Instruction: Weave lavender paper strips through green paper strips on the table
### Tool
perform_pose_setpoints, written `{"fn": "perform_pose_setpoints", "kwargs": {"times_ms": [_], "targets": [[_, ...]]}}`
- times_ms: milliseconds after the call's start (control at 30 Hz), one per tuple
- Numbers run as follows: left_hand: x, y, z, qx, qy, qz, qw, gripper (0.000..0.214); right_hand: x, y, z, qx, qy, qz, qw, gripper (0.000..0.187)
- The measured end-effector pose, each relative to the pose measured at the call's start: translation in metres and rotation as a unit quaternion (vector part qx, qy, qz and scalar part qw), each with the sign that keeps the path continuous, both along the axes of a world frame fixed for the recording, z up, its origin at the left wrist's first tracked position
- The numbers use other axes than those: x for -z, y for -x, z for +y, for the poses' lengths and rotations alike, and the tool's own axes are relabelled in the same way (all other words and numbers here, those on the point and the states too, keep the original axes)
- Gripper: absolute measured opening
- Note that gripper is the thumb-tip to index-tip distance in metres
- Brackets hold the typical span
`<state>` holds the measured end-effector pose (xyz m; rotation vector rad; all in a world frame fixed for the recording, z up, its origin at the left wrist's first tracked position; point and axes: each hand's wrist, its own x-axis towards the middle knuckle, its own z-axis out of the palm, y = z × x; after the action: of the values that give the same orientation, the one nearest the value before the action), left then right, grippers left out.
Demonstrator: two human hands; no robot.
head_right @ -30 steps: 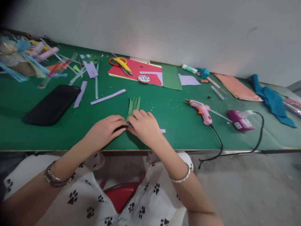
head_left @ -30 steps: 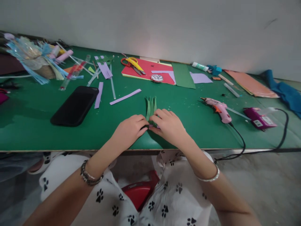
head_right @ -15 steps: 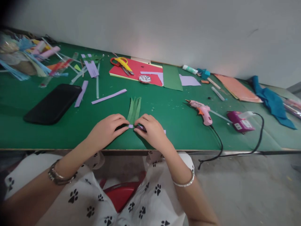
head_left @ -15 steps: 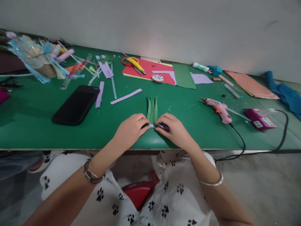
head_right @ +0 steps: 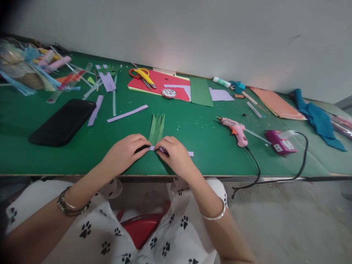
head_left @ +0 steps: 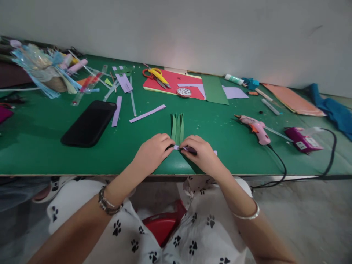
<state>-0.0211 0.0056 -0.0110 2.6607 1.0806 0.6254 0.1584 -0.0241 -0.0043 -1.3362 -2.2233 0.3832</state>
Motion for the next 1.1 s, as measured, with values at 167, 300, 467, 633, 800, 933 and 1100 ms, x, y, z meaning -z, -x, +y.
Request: {"fn": "perform_pose_setpoints", "kwargs": {"times_ms": [167,300,467,633,800,933,1100], "targets": [[0.0,0.0,0.0,-0.009,0.003,0.001,1.0,0.012,0.0,0.0,0.0,-0.004,0.0,0.002,1.0,0.008],[0.0,0.0,-0.001,-0.009,-0.005,0.004,1.0,0.013,0.0,-0.001,0.001,-0.016,-0.005,0.01,1.0,0.01],[0.001,0.0,-0.001,-0.005,-0.055,0.026,0.998,0.014,-0.003,-0.002,0.001,-0.028,0.003,-0.005,1.0,0.009],[-0.001,0.001,0.0,0.004,-0.07,0.073,0.995,0.014,-0.023,-0.001,0.025,-0.033,0.011,-0.001,0.999,0.013],[-0.003,0.0,0.0,0.009,-0.059,0.094,0.994,0.016,-0.037,0.02,0.092,-0.05,-0.01,-0.041,0.998,0.03],[-0.002,0.001,-0.001,0.008,-0.064,0.091,0.994,0.017,-0.028,0.046,0.142,-0.05,0.009,-0.144,0.988,0.038],[-0.003,0.001,-0.003,-0.037,-0.042,0.057,0.997,0.021,-0.019,0.062,0.16,-0.004,0.062,-0.237,0.97,0.026]]}}
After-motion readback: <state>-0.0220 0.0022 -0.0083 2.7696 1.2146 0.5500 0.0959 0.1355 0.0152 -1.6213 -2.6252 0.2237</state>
